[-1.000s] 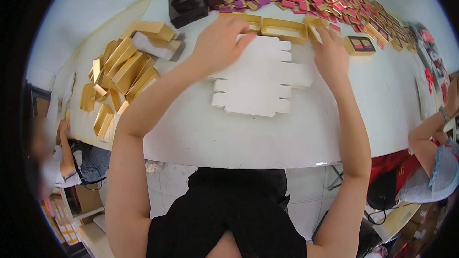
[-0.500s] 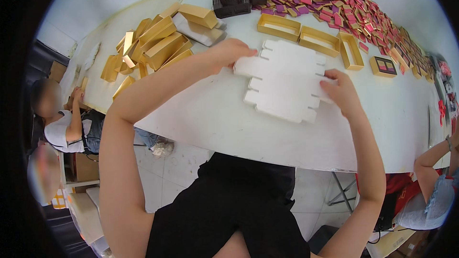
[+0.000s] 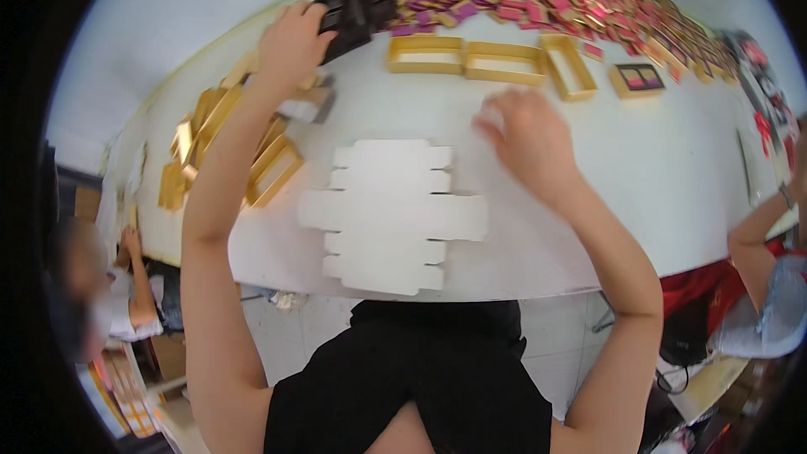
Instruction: The person folds flat cardboard pieces into small rectangular boxes and places them on the table. They then pick up black plastic trays and insert them into the assembled boxes. The person stacks the completed boxes on the table.
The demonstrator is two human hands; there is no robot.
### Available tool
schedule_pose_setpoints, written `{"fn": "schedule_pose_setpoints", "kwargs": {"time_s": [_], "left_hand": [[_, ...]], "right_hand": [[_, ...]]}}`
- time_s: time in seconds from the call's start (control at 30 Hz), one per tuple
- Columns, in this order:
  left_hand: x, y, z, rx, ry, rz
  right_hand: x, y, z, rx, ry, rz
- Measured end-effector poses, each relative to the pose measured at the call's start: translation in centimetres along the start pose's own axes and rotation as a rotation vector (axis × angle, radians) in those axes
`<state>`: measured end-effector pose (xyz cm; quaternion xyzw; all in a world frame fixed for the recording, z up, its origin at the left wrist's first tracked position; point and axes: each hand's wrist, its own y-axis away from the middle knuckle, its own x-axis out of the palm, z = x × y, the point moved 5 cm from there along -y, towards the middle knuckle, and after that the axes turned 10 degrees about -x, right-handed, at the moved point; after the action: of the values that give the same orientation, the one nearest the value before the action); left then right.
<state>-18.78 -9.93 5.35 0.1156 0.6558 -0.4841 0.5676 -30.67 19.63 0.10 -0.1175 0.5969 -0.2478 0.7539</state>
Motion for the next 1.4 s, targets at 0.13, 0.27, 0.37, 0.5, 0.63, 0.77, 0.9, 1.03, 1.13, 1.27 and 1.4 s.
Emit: {"fn": "schedule_pose_setpoints", "kwargs": {"time_s": [0.13, 0.27, 0.37, 0.5, 0.63, 0.77, 0.9, 1.03, 1.13, 1.27, 1.4], "left_hand": [[6.0, -1.6, 0.7, 0.117, -0.186, -0.003], [5.9, -2.7, -1.1, 0.081, -0.216, 0.053], [5.3, -2.6, -1.7, 0.124, -0.214, -0.009], [3.5, -3.0, -2.7, 0.131, 0.014, -0.058], [1.7, -2.4, -2.7, -0.032, 0.622, 0.122], [2.8, -0.6, -2.4, -0.258, 1.490, 0.291], [5.4, -0.4, -4.0, -0.265, 1.526, 0.098], [8.7, -1.1, -5.1, -0.179, 1.288, 0.192], [9.6, 1.3, -7.3, -0.105, 1.206, 0.289], [7.8, 4.7, -7.2, -0.092, 1.136, 0.388], [3.8, 9.6, -9.0, 0.045, 1.134, 0.438]], "right_hand": [[-1.6, -1.0, -9.9, 0.197, 0.336, -0.134], [-0.5, 0.0, -15.8, 0.463, 0.260, 0.081], [-0.6, -2.1, -16.7, 0.344, 0.266, 0.009], [0.3, -6.0, -15.8, -0.092, 0.280, -0.027], [1.4, -6.7, -14.6, -0.251, 0.153, 0.084], [1.8, -6.4, -15.3, -0.013, 0.070, 0.217], [1.7, -6.8, -16.4, -0.108, 0.062, -0.039], [3.5, -7.3, -15.9, 0.013, 0.030, 0.247], [3.5, -5.6, -12.7, -0.177, 0.137, 0.173], [1.6, -3.0, -15.8, 0.203, 0.238, 0.218], [0.9, -1.7, -16.4, 0.257, 0.298, 0.248]]}}
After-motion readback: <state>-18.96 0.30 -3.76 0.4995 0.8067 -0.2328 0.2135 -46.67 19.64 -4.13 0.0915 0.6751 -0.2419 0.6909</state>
